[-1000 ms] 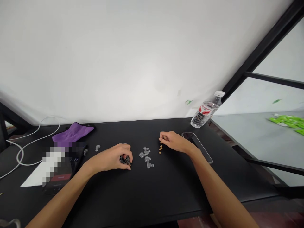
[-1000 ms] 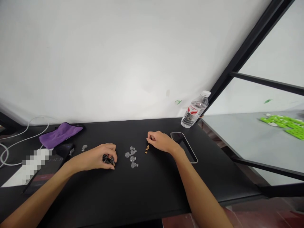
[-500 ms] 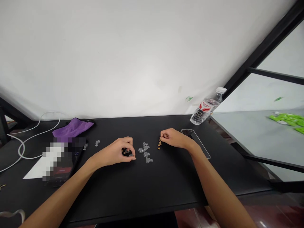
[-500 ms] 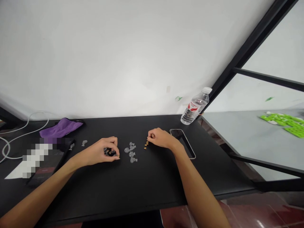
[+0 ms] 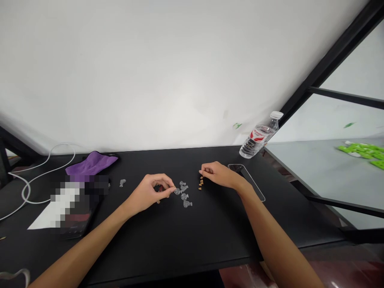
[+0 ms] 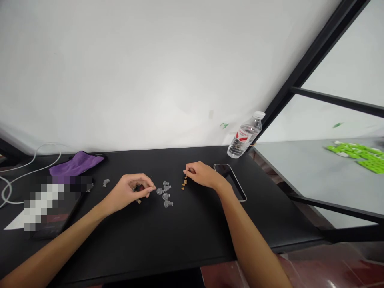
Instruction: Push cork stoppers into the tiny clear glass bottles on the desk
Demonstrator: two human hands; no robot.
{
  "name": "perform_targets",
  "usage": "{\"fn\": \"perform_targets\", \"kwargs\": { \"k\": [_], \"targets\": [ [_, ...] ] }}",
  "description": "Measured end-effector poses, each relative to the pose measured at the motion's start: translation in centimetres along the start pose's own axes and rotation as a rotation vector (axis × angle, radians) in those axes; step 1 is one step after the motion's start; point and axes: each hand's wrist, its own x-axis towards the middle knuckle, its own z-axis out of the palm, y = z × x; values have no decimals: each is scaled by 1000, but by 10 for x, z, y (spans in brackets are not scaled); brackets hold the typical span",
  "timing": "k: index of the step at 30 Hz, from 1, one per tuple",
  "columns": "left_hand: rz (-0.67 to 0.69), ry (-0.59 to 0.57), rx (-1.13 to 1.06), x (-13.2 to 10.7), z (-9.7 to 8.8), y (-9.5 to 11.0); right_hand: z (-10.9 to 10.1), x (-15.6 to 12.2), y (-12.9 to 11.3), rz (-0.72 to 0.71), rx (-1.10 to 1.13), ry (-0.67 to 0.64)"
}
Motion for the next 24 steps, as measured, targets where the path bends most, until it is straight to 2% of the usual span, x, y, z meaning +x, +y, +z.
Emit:
{"fn": "perform_targets", "kwargs": {
  "k": [5, 9, 12, 18, 24],
  "targets": [
    [1, 82, -16, 2, 4, -4, 0, 1, 1, -11, 9, -10],
    [162, 147, -29, 6, 6, -7, 0, -1, -8, -24, 90, 39],
    [239, 181, -38, 7, 9, -11, 3, -3, -26, -91, 253, 68],
    [296, 231, 122, 4, 15, -12, 24, -7, -68, -212, 479, -76],
    [366, 189, 268, 1, 16, -9, 31, -9, -78, -265, 486, -127]
  ]
}}
